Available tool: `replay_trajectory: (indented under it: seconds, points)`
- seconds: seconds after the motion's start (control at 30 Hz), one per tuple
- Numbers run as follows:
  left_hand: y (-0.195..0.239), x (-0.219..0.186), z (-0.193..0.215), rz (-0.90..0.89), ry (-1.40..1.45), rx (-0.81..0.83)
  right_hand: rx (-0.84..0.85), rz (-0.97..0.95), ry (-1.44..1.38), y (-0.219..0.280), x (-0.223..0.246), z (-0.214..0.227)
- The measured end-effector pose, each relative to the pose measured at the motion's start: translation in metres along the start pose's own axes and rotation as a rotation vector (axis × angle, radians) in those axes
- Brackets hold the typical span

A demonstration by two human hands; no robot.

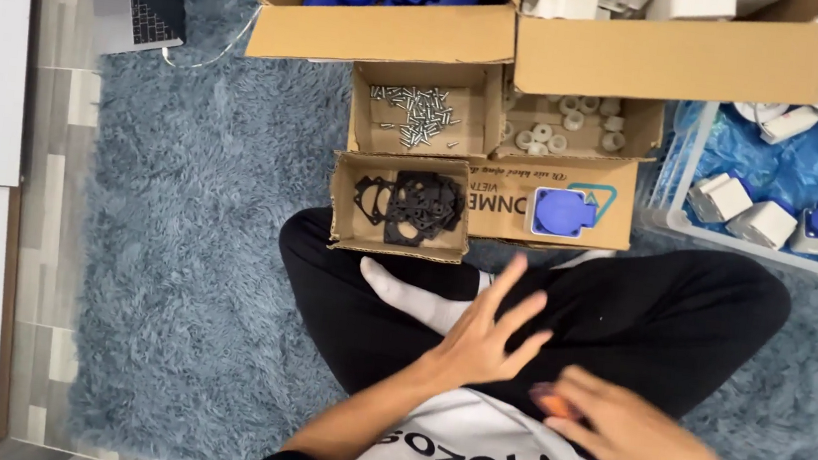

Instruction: The person sits on the floor and assembles electrical components, using a screwdriver to tighten screws on a blue plastic part. They then attach a white plastic cover to the blue part and place the assembled unit into a clear plastic basket. Finally, they pick up a black electrical socket and examine it.

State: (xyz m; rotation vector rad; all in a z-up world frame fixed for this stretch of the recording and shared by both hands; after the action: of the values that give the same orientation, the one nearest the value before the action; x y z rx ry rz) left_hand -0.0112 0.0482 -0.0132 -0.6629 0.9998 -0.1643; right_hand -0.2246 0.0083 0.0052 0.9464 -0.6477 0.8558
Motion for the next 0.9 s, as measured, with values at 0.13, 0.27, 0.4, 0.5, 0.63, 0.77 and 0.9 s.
replay_trajectory:
  seconds: [0.13,0.27,0.4,0.5,0.63,0.77,0.9]
  points:
    - [0.045,0.032,0.022,0.061,-0.01,0.108,-0.226,0.251,-0.038,0.037,0.052,0.076]
    - [0.092,0.074,0.038,0.163,-0.252,0.273,-0.693,0.179,-0.257,0.074,0.062,0.119]
    - [0.102,0.094,0.043,0.192,-0.353,0.287,-1.112,0.086,-0.278,0.068,-0.044,0.133]
    - [0.106,0.104,0.033,0.187,-0.41,0.319,-1.44,0.602,-0.281,-0.043,0.087,0.167]
    - [0.101,0.103,0.027,0.101,-0.51,0.315,-1.187,0.762,-0.206,-0.104,0.143,0.173]
    - [0.116,0.114,0.017,0.115,-0.496,0.332,-1.069,0.829,-0.166,-0.147,0.122,0.169]
    - [0.129,0.126,0.01,0.147,-0.486,0.358,-1.137,0.714,0.002,-0.168,0.116,0.158]
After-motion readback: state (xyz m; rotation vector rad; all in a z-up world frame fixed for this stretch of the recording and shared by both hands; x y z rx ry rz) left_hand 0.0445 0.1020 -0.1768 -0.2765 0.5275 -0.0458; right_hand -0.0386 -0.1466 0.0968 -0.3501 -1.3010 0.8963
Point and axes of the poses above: each hand's wrist, its own y-axis away from the middle knuckle, its own z-axis out of the back of the hand, x = y × z, the point moved 4 cm from there along -y, towards the middle knuckle, and after that the axes turned 9 degrees about -x, right-handed, at the moved point
